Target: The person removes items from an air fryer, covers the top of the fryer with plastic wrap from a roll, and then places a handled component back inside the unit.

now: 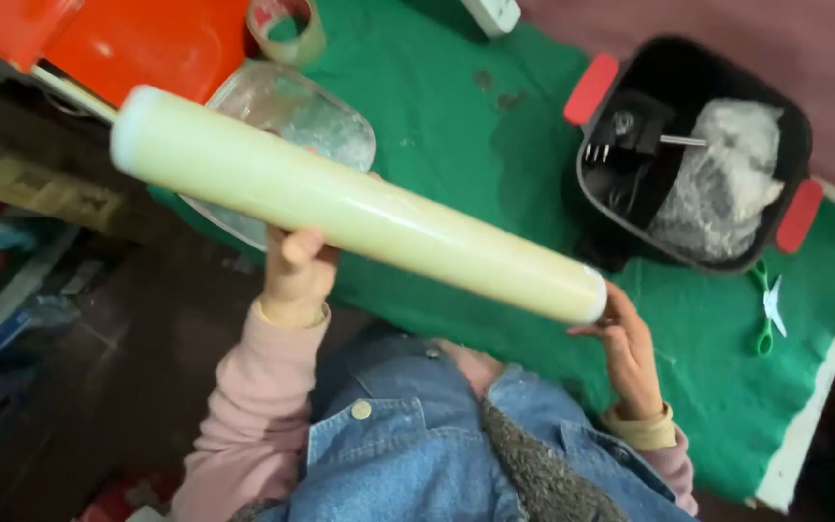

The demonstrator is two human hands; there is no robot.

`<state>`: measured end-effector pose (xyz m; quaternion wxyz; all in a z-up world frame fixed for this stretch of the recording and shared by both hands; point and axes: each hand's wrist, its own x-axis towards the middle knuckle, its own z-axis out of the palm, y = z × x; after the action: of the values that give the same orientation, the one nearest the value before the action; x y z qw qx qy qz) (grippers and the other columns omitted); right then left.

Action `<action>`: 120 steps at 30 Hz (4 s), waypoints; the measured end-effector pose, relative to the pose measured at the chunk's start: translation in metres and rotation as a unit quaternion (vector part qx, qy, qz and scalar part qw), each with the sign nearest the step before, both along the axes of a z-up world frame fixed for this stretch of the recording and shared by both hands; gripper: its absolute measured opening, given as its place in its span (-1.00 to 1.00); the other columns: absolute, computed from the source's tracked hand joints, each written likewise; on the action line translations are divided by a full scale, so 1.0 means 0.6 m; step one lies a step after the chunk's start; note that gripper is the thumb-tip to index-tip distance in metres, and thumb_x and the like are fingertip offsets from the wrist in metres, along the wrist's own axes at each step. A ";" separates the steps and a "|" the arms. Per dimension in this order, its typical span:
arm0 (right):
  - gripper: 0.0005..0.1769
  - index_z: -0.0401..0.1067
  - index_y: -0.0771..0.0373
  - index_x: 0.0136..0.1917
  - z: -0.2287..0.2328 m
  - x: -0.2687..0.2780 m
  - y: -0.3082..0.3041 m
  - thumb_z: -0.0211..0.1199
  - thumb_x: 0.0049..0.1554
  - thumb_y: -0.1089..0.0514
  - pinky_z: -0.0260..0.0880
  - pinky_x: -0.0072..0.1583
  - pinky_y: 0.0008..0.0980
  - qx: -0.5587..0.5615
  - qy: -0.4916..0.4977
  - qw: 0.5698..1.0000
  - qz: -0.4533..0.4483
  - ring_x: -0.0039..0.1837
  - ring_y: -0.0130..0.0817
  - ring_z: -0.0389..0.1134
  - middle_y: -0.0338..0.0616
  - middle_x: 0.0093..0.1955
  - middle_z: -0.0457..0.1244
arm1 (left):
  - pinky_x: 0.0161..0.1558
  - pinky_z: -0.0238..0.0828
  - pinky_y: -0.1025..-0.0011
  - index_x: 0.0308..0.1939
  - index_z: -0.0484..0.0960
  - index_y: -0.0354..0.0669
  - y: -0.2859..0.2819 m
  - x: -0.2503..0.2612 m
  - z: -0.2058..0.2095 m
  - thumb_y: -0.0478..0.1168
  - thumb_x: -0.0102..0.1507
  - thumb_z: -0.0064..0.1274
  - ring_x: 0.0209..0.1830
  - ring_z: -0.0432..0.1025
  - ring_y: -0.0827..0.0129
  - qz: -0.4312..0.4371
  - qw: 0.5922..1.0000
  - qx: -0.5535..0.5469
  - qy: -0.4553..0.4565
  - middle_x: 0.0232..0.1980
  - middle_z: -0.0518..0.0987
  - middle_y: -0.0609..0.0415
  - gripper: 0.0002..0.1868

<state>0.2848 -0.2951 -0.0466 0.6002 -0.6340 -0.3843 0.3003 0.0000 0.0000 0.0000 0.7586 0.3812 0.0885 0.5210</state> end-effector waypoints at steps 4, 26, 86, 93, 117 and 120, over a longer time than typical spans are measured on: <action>-0.02 0.19 0.37 0.53 -0.011 -0.016 -0.042 0.42 0.08 -0.24 0.44 0.20 -0.28 -0.079 0.123 0.986 0.077 0.26 -0.29 0.34 -0.04 0.36 0.27 | 0.50 0.33 -0.15 0.48 0.25 -0.14 -0.066 0.010 -0.049 -0.24 0.17 0.28 0.36 0.42 -0.07 -0.091 0.993 -0.070 0.028 0.28 0.45 -0.01 -0.17; -0.15 0.49 0.22 0.29 0.014 0.065 -0.112 0.60 -0.28 0.00 0.25 0.38 -0.20 -0.211 -0.331 0.920 0.009 0.32 -0.13 0.29 -0.07 0.25 0.33 | -0.11 0.60 0.42 0.00 0.73 -0.27 -0.079 -0.052 -0.039 -0.29 0.26 0.27 -0.17 0.62 0.39 -0.182 0.871 0.092 0.448 -0.10 0.75 -0.03 -0.76; -0.31 0.47 0.26 0.27 0.109 -0.107 0.171 0.52 -0.08 -0.02 0.43 0.13 -0.14 -0.141 -0.474 0.854 0.160 0.12 0.00 0.42 0.02 0.18 0.39 | 0.46 0.11 -0.02 0.35 0.50 -0.26 0.212 -0.063 -0.151 -0.14 0.45 0.19 0.44 0.28 -0.12 0.282 0.559 0.450 0.636 0.42 0.45 -0.14 -0.55; -0.30 0.47 0.25 0.28 0.109 -0.106 0.174 0.51 -0.10 -0.02 0.43 0.14 -0.15 -0.151 -0.463 0.857 0.170 0.13 0.00 0.42 0.01 0.19 0.38 | 0.21 0.49 0.25 0.03 0.72 -0.17 0.200 -0.100 -0.101 -0.35 0.36 0.25 0.18 0.53 0.11 0.299 0.610 0.451 0.579 0.13 0.66 0.04 -0.84; -0.28 0.46 0.27 0.29 0.106 -0.101 0.173 0.51 -0.09 -0.04 0.42 0.13 -0.15 -0.146 -0.468 0.854 0.173 0.12 0.01 0.42 0.03 0.18 0.38 | 0.34 0.30 0.40 -0.22 0.73 -0.05 0.091 -0.245 -0.050 0.07 0.13 0.33 0.22 0.54 0.26 0.353 0.358 0.410 0.761 0.09 0.70 0.07 -0.67; -0.28 0.46 0.26 0.29 0.103 -0.102 0.171 0.51 -0.09 -0.05 0.43 0.14 -0.15 -0.144 -0.473 0.852 0.170 0.12 0.00 0.42 0.02 0.18 0.38 | 0.47 0.08 0.52 -0.01 0.74 -0.21 0.089 -0.317 -0.075 0.03 0.16 0.24 0.23 0.52 0.17 0.467 0.170 0.430 0.754 0.15 0.66 -0.08 -0.55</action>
<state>0.2238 -0.1925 0.0150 0.1872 -0.7034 -0.6762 0.1136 -0.1904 0.0535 -0.0447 -0.3445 0.7426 0.5408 0.1935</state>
